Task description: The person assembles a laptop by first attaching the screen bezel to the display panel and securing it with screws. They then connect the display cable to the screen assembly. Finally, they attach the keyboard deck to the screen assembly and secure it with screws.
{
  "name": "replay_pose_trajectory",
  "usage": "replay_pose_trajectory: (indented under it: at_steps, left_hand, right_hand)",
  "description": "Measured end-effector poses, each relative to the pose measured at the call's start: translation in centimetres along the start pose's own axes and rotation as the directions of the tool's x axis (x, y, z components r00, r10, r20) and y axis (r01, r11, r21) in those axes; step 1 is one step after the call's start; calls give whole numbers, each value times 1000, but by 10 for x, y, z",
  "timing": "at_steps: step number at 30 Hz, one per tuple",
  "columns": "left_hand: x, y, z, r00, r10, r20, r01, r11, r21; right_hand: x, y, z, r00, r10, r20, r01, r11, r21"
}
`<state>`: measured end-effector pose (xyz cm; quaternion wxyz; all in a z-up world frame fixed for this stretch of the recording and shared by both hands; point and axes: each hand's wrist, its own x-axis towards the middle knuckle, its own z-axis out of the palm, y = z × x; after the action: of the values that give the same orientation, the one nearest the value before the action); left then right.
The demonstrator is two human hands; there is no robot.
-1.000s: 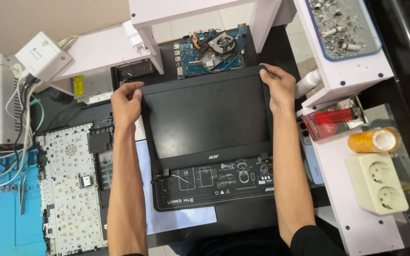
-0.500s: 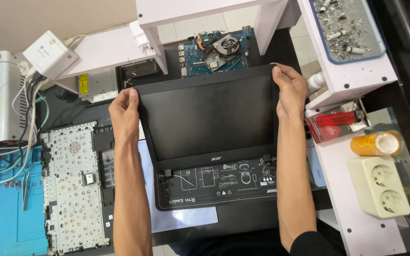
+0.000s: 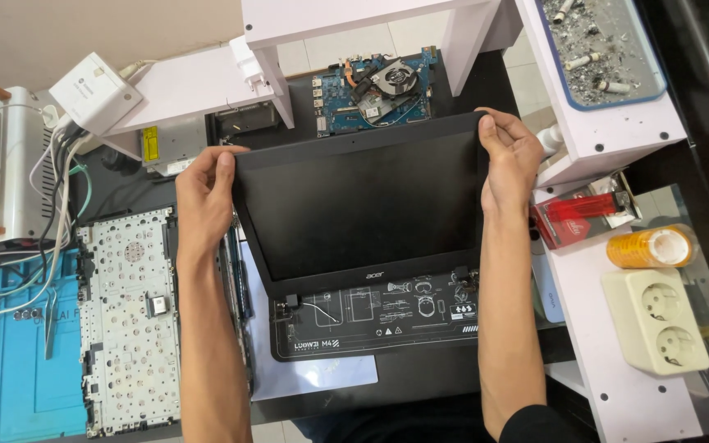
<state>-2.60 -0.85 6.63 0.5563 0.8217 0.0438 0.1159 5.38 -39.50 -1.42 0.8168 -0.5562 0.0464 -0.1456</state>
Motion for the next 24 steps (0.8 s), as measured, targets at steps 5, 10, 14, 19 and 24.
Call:
replay_pose_trajectory:
  at_steps: [5, 10, 14, 19, 24]
  left_hand:
    - [-3, -1, -12, 999, 46, -6, -46, 998, 44]
    - [-13, 18, -25, 999, 34, -2, -34, 998, 45]
    - [-25, 42, -37, 999, 26, 20, -29, 985, 170]
    - [-36, 75, -32, 999, 15, 37, -27, 935, 355]
    - [-35, 100, -17, 964, 226, 139, -265, 855, 447]
  right_hand:
    - [-8, -13, 5, 1000, -23, 11, 23, 1000, -2]
    - [-21, -24, 10, 999, -47, 19, 47, 999, 23]
    - [-30, -27, 14, 996, -75, 40, 71, 993, 90]
    - [-43, -30, 13, 990, -140, 34, 136, 985, 102]
    - [-47, -29, 8, 984, -179, 24, 175, 977, 121]
